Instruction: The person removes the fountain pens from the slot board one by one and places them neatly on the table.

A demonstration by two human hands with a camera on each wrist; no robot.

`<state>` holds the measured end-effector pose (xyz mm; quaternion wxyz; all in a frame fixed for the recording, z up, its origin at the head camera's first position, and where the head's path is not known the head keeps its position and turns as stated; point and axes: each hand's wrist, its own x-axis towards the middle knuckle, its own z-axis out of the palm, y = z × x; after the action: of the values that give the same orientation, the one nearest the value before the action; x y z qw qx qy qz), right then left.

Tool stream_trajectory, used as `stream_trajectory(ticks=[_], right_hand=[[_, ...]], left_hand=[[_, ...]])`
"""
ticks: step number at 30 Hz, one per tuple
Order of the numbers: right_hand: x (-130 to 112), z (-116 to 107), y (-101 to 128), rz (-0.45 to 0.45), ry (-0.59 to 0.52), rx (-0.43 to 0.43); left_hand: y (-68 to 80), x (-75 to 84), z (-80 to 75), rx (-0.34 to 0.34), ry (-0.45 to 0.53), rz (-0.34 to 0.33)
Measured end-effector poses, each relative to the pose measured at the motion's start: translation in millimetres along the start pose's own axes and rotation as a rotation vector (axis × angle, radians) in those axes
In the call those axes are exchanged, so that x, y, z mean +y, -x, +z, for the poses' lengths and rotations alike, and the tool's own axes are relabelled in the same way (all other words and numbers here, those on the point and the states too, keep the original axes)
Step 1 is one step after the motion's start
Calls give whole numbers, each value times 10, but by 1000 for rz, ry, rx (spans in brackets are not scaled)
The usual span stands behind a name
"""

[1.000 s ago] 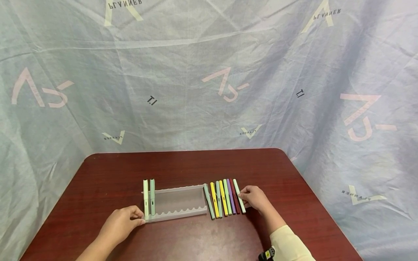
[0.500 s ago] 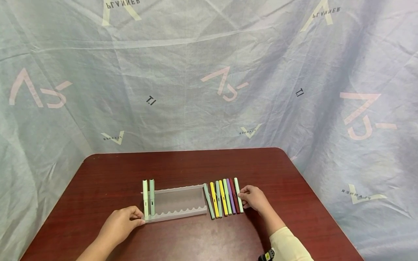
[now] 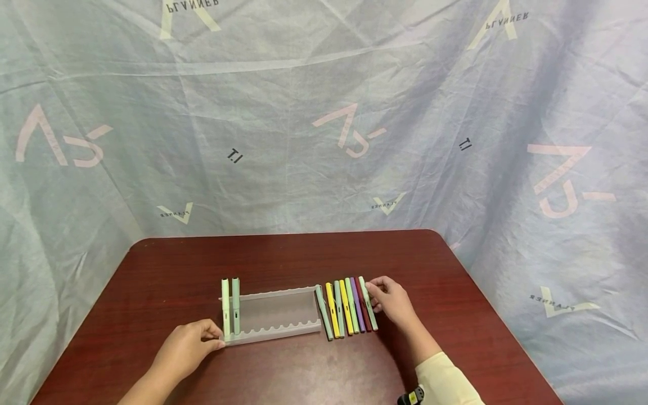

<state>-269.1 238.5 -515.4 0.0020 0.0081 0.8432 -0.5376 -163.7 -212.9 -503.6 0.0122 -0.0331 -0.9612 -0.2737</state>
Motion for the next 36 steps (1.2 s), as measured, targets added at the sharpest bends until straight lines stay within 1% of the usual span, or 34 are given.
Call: stream_trajectory(ticks=[2, 4, 9, 14, 16, 18, 23, 26, 29, 30, 36], right_hand=[[-91, 47, 14, -45, -64, -34], [-179, 106, 37, -83, -91, -80], [-352, 311, 104, -159, -101, -203], [-471, 558, 159, -233, -125, -305], [-509, 652, 185, -250, -112, -341], [-538, 740, 212, -262, -76, -366], [-617, 941, 266, -314, 88, -364], [-669, 1053, 290, -344, 136, -359], [-700, 1167, 311, -351, 130, -370], [-707, 1206, 318, -341, 121, -377], [-739, 1439, 343, -351, 75, -408]], left_hand=[[3, 9, -7, -5, 1, -4], [5, 15, -11, -8, 2, -6], [7, 15, -6, -13, 1, -10], [1, 11, -2, -17, 3, -7], [3, 13, -2, -15, 0, -7], [2, 14, -4, -10, -4, -1], [6, 16, -6, 6, -12, 9], [7, 19, -11, 9, -11, 14], [7, 22, -16, 6, -9, 17], [7, 25, -17, 3, -10, 11], [13, 30, -19, -14, -13, -10]])
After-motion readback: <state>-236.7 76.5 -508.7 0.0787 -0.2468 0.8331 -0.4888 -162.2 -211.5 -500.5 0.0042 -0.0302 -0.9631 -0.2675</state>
